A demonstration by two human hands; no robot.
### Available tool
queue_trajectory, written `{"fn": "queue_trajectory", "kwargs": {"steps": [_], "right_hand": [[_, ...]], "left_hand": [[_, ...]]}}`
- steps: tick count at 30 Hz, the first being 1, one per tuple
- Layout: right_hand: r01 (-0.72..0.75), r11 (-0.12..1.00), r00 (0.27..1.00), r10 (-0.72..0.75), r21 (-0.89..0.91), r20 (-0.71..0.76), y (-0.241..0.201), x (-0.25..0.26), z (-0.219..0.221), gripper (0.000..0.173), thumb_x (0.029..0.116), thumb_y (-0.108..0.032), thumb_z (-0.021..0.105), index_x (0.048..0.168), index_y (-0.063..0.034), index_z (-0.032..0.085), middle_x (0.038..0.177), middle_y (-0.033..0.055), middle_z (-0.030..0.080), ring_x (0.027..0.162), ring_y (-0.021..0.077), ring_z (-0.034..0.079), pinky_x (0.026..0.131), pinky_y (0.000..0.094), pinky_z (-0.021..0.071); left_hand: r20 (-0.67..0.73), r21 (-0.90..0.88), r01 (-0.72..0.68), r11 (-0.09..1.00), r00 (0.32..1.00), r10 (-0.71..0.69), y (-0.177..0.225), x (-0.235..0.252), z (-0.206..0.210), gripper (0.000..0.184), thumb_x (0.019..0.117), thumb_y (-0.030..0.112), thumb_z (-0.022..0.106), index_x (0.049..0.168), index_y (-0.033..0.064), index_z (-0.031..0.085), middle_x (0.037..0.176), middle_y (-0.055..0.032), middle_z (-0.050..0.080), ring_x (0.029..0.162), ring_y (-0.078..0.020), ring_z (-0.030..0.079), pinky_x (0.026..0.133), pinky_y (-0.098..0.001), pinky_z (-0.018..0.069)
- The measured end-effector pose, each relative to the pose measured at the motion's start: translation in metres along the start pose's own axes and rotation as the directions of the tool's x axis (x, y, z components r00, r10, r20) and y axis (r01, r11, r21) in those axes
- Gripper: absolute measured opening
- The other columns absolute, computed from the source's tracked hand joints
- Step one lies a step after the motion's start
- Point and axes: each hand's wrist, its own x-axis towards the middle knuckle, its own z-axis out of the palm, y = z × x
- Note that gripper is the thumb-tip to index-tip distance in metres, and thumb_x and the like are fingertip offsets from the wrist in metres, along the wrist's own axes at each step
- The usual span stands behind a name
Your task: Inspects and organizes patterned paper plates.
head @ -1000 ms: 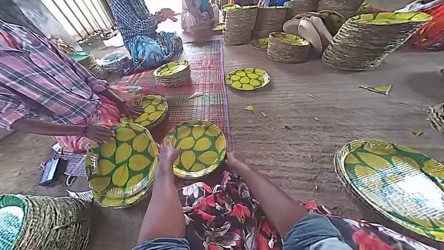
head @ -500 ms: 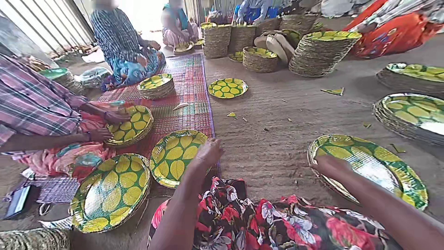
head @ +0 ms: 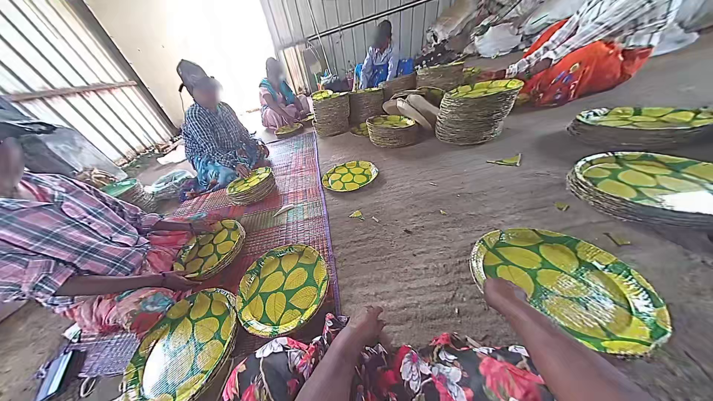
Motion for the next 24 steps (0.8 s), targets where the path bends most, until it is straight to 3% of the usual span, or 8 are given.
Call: {"fn": "queue_trajectory", "kwargs": {"steps": [7,10,12,15,17,19,21,24], "right_hand": [[0.099,0.984,0.978,-0.068,0.149,-0.199,0.010,-0.010,-0.012,0.041,0.1076,-0.021,0.052,0.135,0.0083,0.059,0.142,0.0345,0.054,0.136,0.0501,0.050,0.108,0.0670,0.0395],[0.328,0.935,0.877,-0.250,0.132,-0.411,0.001,-0.020,-0.021,0.035,0.1086,-0.009,0.045,0.136,0.0077,0.059,0.144,0.0354,0.051,0.134,0.0528,0.051,0.104,0.0685,0.0419],[0.523,0.852,0.798,-0.482,0.019,-0.362,-0.014,-0.030,-0.017,0.034,0.1090,-0.011,0.044,0.132,0.0057,0.062,0.137,0.0319,0.059,0.126,0.0506,0.058,0.099,0.0664,0.0472],[0.705,0.709,0.708,-0.706,-0.027,-0.024,-0.038,-0.042,0.002,0.036,0.1099,-0.018,0.045,0.137,-0.0060,0.066,0.146,0.0188,0.059,0.135,0.0406,0.056,0.108,0.0625,0.0431],[0.709,0.702,0.699,-0.691,-0.060,0.184,-0.045,-0.036,0.016,0.036,0.1076,-0.020,0.051,0.140,-0.0138,0.065,0.150,0.0153,0.057,0.140,0.0386,0.052,0.111,0.0635,0.0401],[0.644,0.764,0.756,-0.625,-0.046,0.193,-0.038,-0.028,0.017,0.039,0.1009,-0.013,0.059,0.139,-0.0148,0.065,0.145,0.0176,0.060,0.136,0.0413,0.054,0.111,0.0669,0.0382],[0.487,0.872,0.873,-0.487,0.045,0.007,-0.024,-0.022,0.006,0.043,0.1011,-0.006,0.052,0.143,-0.0095,0.061,0.147,0.0231,0.056,0.138,0.0452,0.050,0.111,0.0684,0.0359],[0.172,0.971,0.974,-0.142,0.166,-0.176,-0.006,-0.010,-0.005,0.057,0.1046,-0.024,0.058,0.152,0.0051,0.043,0.155,0.0325,0.041,0.147,0.0490,0.037,0.114,0.0702,0.0299]], "left_hand": [[-0.111,-0.028,0.013,1.000,0.994,-0.016,0.000,0.015,0.000,0.045,0.1100,0.028,0.046,0.151,0.0104,0.050,0.152,-0.0191,0.052,0.141,-0.0357,0.051,0.117,-0.0557,0.0393],[-0.302,0.034,-0.109,0.993,0.946,0.114,0.004,0.019,0.001,0.055,0.1086,0.026,0.048,0.159,0.0070,0.037,0.167,-0.0181,0.030,0.158,-0.0305,0.024,0.128,-0.0502,0.0197],[-0.484,0.141,-0.176,0.974,0.846,0.223,0.005,0.022,0.003,0.061,0.1088,0.031,0.043,0.162,0.0038,0.030,0.170,-0.0216,0.021,0.160,-0.0347,0.015,0.128,-0.0552,0.0099],[-0.616,0.233,-0.224,0.946,0.719,0.322,0.006,0.030,0.006,0.059,0.1064,0.031,0.044,0.158,0.0030,0.039,0.166,-0.0235,0.030,0.157,-0.0386,0.024,0.127,-0.0596,0.0133],[-0.405,0.198,-0.161,0.967,0.885,0.231,0.008,0.029,0.008,0.058,0.1093,0.034,0.040,0.162,0.0098,0.033,0.171,-0.0160,0.022,0.160,-0.0312,0.013,0.128,-0.0566,0.0048],[-0.142,0.233,-0.089,0.968,0.982,0.125,0.004,0.032,0.018,0.061,0.1108,0.039,0.039,0.164,0.0112,0.027,0.173,-0.0136,0.016,0.161,-0.0305,0.008,0.128,-0.0588,0.0011],[-0.014,0.294,-0.062,0.954,0.998,0.069,0.001,0.034,0.027,0.066,0.1103,0.042,0.041,0.165,0.0093,0.022,0.173,-0.0139,0.012,0.161,-0.0313,0.007,0.126,-0.0612,-0.0012],[0.009,0.312,-0.038,0.949,0.999,0.037,0.007,0.033,0.022,0.065,0.1113,0.044,0.036,0.164,0.0094,0.023,0.173,-0.0143,0.014,0.160,-0.0319,0.011,0.126,-0.0617,0.0023]]}}
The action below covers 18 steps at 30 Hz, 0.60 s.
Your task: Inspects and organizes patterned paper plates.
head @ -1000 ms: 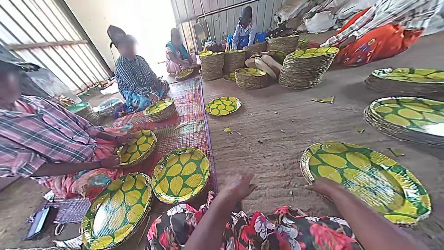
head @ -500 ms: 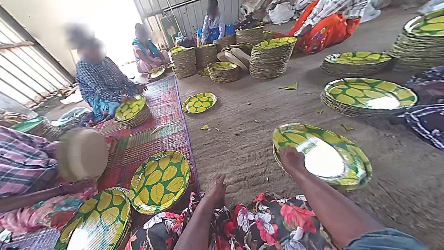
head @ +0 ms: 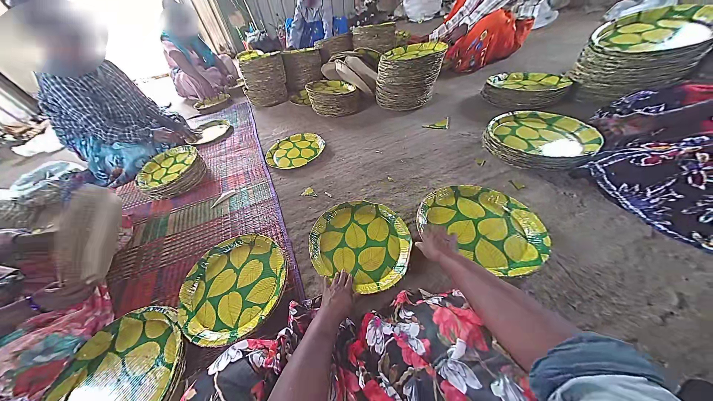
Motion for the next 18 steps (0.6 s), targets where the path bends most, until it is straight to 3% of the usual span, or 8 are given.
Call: {"fn": "queue_trajectory", "kwargs": {"steps": [1,3,7,11,13,15,17,18], "right_hand": [[-0.094,0.996,0.995,0.093,0.001,0.023,0.006,0.004,0.002,0.061,0.1031,-0.025,0.061,0.149,0.0099,0.043,0.154,0.0350,0.040,0.147,0.0500,0.036,0.115,0.0702,0.0302],[-0.215,0.973,0.967,0.223,-0.079,0.123,0.011,0.006,0.004,0.050,0.0991,-0.018,0.063,0.136,0.0137,0.054,0.146,0.0346,0.050,0.139,0.0490,0.048,0.108,0.0670,0.0402],[-0.224,0.970,0.969,0.233,-0.099,0.088,0.007,0.006,0.000,0.040,0.0995,-0.007,0.058,0.135,0.0124,0.056,0.143,0.0320,0.054,0.138,0.0462,0.050,0.109,0.0636,0.0399],[-0.134,0.990,0.986,0.130,-0.035,-0.108,0.015,0.006,-0.007,0.039,0.1060,-0.014,0.053,0.138,0.0073,0.057,0.141,0.0339,0.055,0.138,0.0483,0.048,0.115,0.0671,0.0310],[0.010,1.000,0.953,-0.017,-0.022,-0.304,0.012,0.004,-0.011,0.033,0.1075,-0.015,0.052,0.129,0.0058,0.064,0.132,0.0325,0.060,0.130,0.0481,0.054,0.108,0.0653,0.0374],[0.254,0.966,0.904,-0.254,-0.046,-0.343,-0.005,-0.010,-0.013,0.029,0.1062,-0.007,0.049,0.123,0.0081,0.068,0.127,0.0323,0.064,0.123,0.0491,0.060,0.101,0.0652,0.0441],[0.501,0.858,0.847,-0.513,-0.115,-0.141,-0.026,-0.026,-0.007,0.028,0.1068,-0.006,0.047,0.123,0.0065,0.066,0.127,0.0309,0.064,0.121,0.0496,0.062,0.096,0.0646,0.0496],[0.578,0.808,0.814,-0.580,-0.115,0.023,-0.037,-0.032,-0.002,0.028,0.1062,-0.005,0.047,0.125,0.0056,0.064,0.130,0.0314,0.062,0.123,0.0513,0.060,0.096,0.0671,0.0483]], "left_hand": [[-0.017,-0.001,0.000,1.000,1.000,0.000,0.000,0.000,-0.001,0.063,0.1115,0.044,0.036,0.163,0.0099,0.027,0.172,-0.0143,0.018,0.159,-0.0323,0.016,0.126,-0.0618,0.0057],[-0.060,0.001,-0.013,1.000,0.998,0.013,0.000,0.000,-0.002,0.057,0.1115,0.043,0.035,0.158,0.0108,0.040,0.167,-0.0150,0.032,0.154,-0.0339,0.030,0.123,-0.0626,0.0177],[-0.087,-0.066,-0.052,0.996,0.995,0.046,0.003,-0.005,-0.008,0.047,0.1119,0.038,0.037,0.139,0.0094,0.063,0.145,-0.0194,0.056,0.138,-0.0363,0.051,0.114,-0.0581,0.0373],[-0.110,-0.152,-0.086,0.985,0.992,0.070,0.000,-0.003,-0.007,0.046,0.1120,0.034,0.039,0.140,0.0048,0.061,0.139,-0.0235,0.059,0.131,-0.0393,0.057,0.110,-0.0573,0.0433],[-0.236,-0.165,-0.094,0.982,0.970,0.053,-0.001,-0.004,-0.007,0.049,0.1108,0.032,0.043,0.150,0.0043,0.050,0.150,-0.0239,0.051,0.141,-0.0396,0.049,0.115,-0.0584,0.0376],[-0.503,-0.146,-0.142,0.979,0.863,0.050,0.000,-0.004,-0.004,0.060,0.1075,0.030,0.049,0.159,0.0022,0.035,0.164,-0.0258,0.032,0.154,-0.0406,0.030,0.123,-0.0607,0.0226],[-0.804,-0.027,-0.202,0.979,0.586,0.098,-0.001,0.005,0.000,0.062,0.1014,0.028,0.054,0.153,-0.0044,0.043,0.160,-0.0304,0.036,0.151,-0.0460,0.034,0.121,-0.0659,0.0226],[-0.847,0.012,-0.198,0.980,0.518,0.115,-0.002,0.006,0.000,0.061,0.1006,0.029,0.053,0.151,-0.0048,0.046,0.158,-0.0306,0.039,0.149,-0.0467,0.037,0.120,-0.0667,0.0239]]}}
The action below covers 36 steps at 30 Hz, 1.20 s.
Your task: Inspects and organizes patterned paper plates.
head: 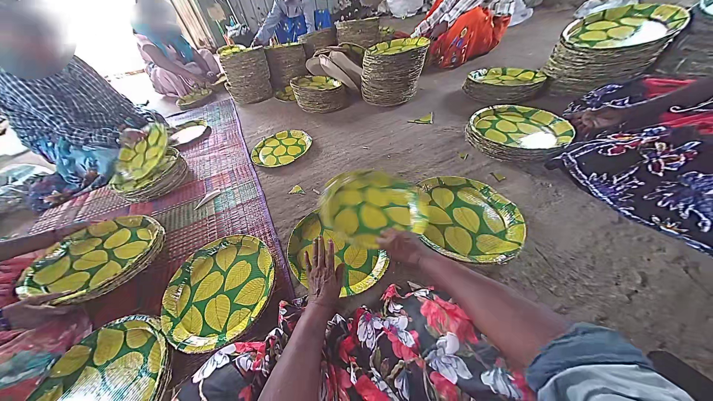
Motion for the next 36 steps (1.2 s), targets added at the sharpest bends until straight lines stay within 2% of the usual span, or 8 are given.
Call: {"fn": "queue_trajectory", "kwargs": {"steps": [6,10,15,21,25,29,32,36], "right_hand": [[-0.069,0.997,0.968,0.078,-0.045,0.240,0.015,0.014,0.030,0.045,0.0969,0.006,0.055,0.140,-0.0016,0.060,0.151,0.0262,0.051,0.143,0.0460,0.044,0.116,0.0688,0.0280],[-0.586,0.809,0.807,0.576,0.051,0.131,0.038,0.013,0.015,0.060,0.1024,-0.014,0.059,0.154,0.0076,0.037,0.158,0.0328,0.036,0.150,0.0492,0.031,0.115,0.0740,0.0251],[-0.757,0.648,0.617,0.752,-0.088,0.233,0.044,0.008,0.007,0.037,0.1005,-0.008,0.057,0.131,0.0133,0.057,0.142,0.0313,0.055,0.135,0.0459,0.053,0.104,0.0627,0.0453],[-0.692,0.718,0.712,0.696,0.079,-0.090,0.061,0.002,0.004,0.038,0.1029,-0.008,0.055,0.138,0.0056,0.057,0.142,0.0330,0.054,0.138,0.0492,0.048,0.110,0.0685,0.0352],[-0.354,0.933,0.855,0.350,0.064,-0.383,0.033,0.001,-0.005,0.027,0.1026,0.001,0.053,0.124,0.0072,0.067,0.129,0.0319,0.063,0.124,0.0491,0.060,0.099,0.0637,0.0481],[0.093,0.995,0.995,-0.092,-0.035,0.030,-0.013,0.005,0.010,0.030,0.1049,0.001,0.044,0.128,0.0049,0.064,0.128,0.0295,0.063,0.119,0.0488,0.062,0.097,0.0648,0.0491],[0.073,0.994,0.946,-0.043,-0.080,0.322,-0.008,0.016,0.028,0.031,0.1047,-0.003,0.049,0.132,-0.0003,0.063,0.135,0.0266,0.061,0.125,0.0481,0.059,0.099,0.0673,0.0451],[-0.355,0.930,0.934,0.349,0.097,0.076,0.031,0.011,0.017,0.046,0.1007,-0.004,0.053,0.147,-0.0039,0.054,0.151,0.0225,0.052,0.142,0.0424,0.048,0.112,0.0637,0.0397]], "left_hand": [[0.765,0.103,0.128,0.986,0.623,-0.161,-0.003,-0.008,0.001,0.067,0.1090,0.038,0.040,0.166,0.0116,0.016,0.174,-0.0123,0.007,0.161,-0.0291,0.003,0.127,-0.0577,0.0047],[0.768,0.088,0.146,0.985,0.620,-0.160,-0.003,-0.001,-0.003,0.061,0.1102,0.033,0.044,0.165,0.0157,0.023,0.174,-0.0091,0.010,0.161,-0.0284,0.005,0.126,-0.0602,0.0063],[0.711,0.091,0.101,0.991,0.690,-0.136,-0.003,0.000,-0.001,0.049,0.1072,0.015,0.048,0.156,0.0187,0.047,0.171,-0.0120,0.022,0.160,-0.0312,0.015,0.127,-0.0575,0.0125],[0.735,-0.045,0.272,0.961,0.660,-0.153,-0.013,0.004,0.000,0.047,0.1118,0.029,0.041,0.154,0.0112,0.048,0.167,-0.0119,0.033,0.157,-0.0290,0.025,0.126,-0.0523,0.0221],[0.476,-0.205,0.409,0.889,0.835,-0.274,-0.018,0.003,-0.003,0.058,0.1119,0.030,0.036,0.160,-0.0017,0.029,0.167,-0.0236,0.028,0.156,-0.0381,0.026,0.125,-0.0568,0.0217],[-0.046,-0.110,0.348,0.931,0.934,-0.354,-0.021,0.007,0.000,0.066,0.1066,0.036,0.033,0.156,-0.0086,0.033,0.164,-0.0330,0.025,0.155,-0.0473,0.023,0.125,-0.0610,0.0128],[0.460,0.056,0.290,0.955,0.842,-0.283,-0.023,-0.002,-0.003,0.059,0.1101,0.032,0.039,0.161,0.0028,0.031,0.168,-0.0253,0.023,0.158,-0.0404,0.018,0.126,-0.0610,0.0119],[0.689,0.142,0.217,0.966,0.679,-0.254,-0.014,-0.009,0.011,0.063,0.1093,0.036,0.043,0.165,0.0121,0.023,0.172,-0.0177,0.014,0.160,-0.0354,0.009,0.126,-0.0618,0.0088]]}}
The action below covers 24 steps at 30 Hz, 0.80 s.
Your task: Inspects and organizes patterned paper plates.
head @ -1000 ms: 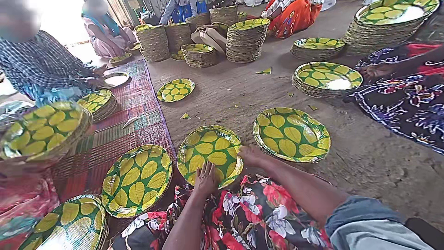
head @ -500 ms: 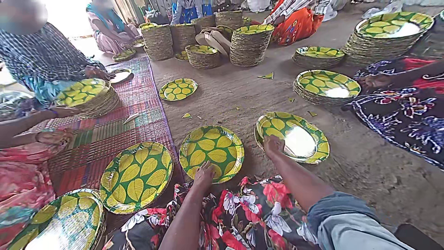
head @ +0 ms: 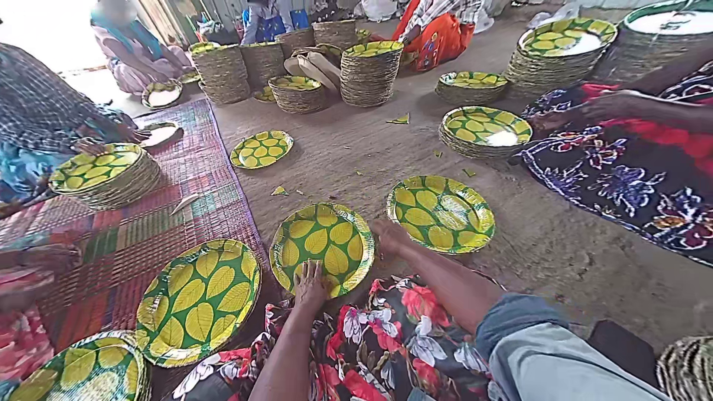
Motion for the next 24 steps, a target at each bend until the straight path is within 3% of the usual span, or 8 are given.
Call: {"fn": "queue_trajectory", "kwargs": {"steps": [4,8,13,16,18,20,22,24], "right_hand": [[-0.416,0.909,0.906,0.413,0.017,0.089,0.029,0.000,-0.010,0.052,0.1021,-0.020,0.061,0.141,0.0128,0.050,0.151,0.0339,0.046,0.142,0.0498,0.043,0.110,0.0683,0.0370],[-0.478,0.878,0.877,0.474,0.030,0.081,0.028,-0.003,-0.012,0.035,0.1044,-0.006,0.050,0.134,0.0128,0.056,0.145,0.0319,0.052,0.137,0.0458,0.051,0.107,0.0612,0.0442],[-0.432,0.896,0.890,0.442,0.098,-0.115,0.041,0.002,-0.013,0.042,0.1034,-0.009,0.055,0.143,0.0017,0.054,0.147,0.0324,0.049,0.140,0.0492,0.045,0.112,0.0664,0.0344],[-0.240,0.965,0.866,0.261,0.105,-0.427,0.039,0.000,-0.021,0.031,0.1040,-0.006,0.056,0.133,0.0016,0.063,0.138,0.0312,0.056,0.133,0.0490,0.051,0.102,0.0668,0.0426],[0.010,0.999,0.867,0.018,0.053,-0.497,0.021,-0.008,-0.021,0.026,0.1026,-0.002,0.055,0.124,0.0039,0.069,0.133,0.0287,0.062,0.125,0.0473,0.060,0.094,0.0627,0.0519],[0.249,0.968,0.917,-0.232,0.013,-0.325,-0.005,-0.017,-0.015,0.032,0.1060,-0.003,0.046,0.132,0.0020,0.065,0.143,0.0228,0.059,0.133,0.0393,0.057,0.107,0.0548,0.0477],[0.484,0.872,0.858,-0.489,-0.072,-0.156,-0.026,-0.018,0.001,0.032,0.1064,-0.001,0.043,0.130,0.0066,0.064,0.136,0.0270,0.062,0.128,0.0437,0.060,0.106,0.0590,0.0475],[0.606,0.775,0.791,-0.610,-0.180,0.041,-0.034,-0.008,0.019,0.028,0.1036,0.003,0.046,0.124,0.0070,0.065,0.128,0.0280,0.064,0.119,0.0469,0.063,0.098,0.0626,0.0499]], "left_hand": [[0.001,0.007,-0.004,1.000,1.000,0.004,-0.001,0.004,-0.002,0.066,0.1097,0.038,0.044,0.165,0.0119,0.021,0.173,-0.0172,0.012,0.161,-0.0345,0.007,0.126,-0.0609,0.0084],[0.013,0.023,-0.002,1.000,1.000,0.002,-0.002,0.004,-0.001,0.066,0.1094,0.038,0.044,0.165,0.0120,0.021,0.173,-0.0172,0.012,0.161,-0.0342,0.007,0.126,-0.0605,0.0079],[0.016,0.005,-0.011,1.000,1.000,0.011,-0.003,0.007,-0.002,0.066,0.1091,0.038,0.045,0.165,0.0131,0.022,0.172,-0.0171,0.013,0.161,-0.0339,0.007,0.127,-0.0593,0.0076],[-0.034,-0.122,-0.021,0.992,0.999,0.016,-0.006,0.006,-0.005,0.062,0.1107,0.036,0.041,0.164,0.0093,0.023,0.172,-0.0190,0.015,0.160,-0.0350,0.010,0.127,-0.0584,0.0088],[-0.292,-0.277,-0.069,0.958,0.956,-0.016,-0.006,0.002,-0.002,0.065,0.1110,0.034,0.036,0.162,-0.0035,0.021,0.168,-0.0290,0.016,0.158,-0.0428,0.014,0.126,-0.0616,0.0112],[-0.658,-0.268,-0.129,0.955,0.748,-0.084,-0.004,0.004,-0.005,0.068,0.1080,0.034,0.034,0.157,-0.0115,0.026,0.164,-0.0362,0.019,0.155,-0.0506,0.018,0.124,-0.0642,0.0116],[-0.815,-0.137,-0.118,0.984,0.578,-0.045,-0.007,0.007,-0.009,0.073,0.1051,0.041,0.025,0.155,-0.0112,0.034,0.161,-0.0364,0.028,0.152,-0.0521,0.025,0.123,-0.0646,0.0121],[-0.708,-0.040,-0.103,0.994,0.705,0.045,-0.009,-0.002,-0.009,0.064,0.1068,0.035,0.029,0.153,-0.0077,0.041,0.160,-0.0341,0.033,0.151,-0.0503,0.029,0.122,-0.0668,0.0142]]}}
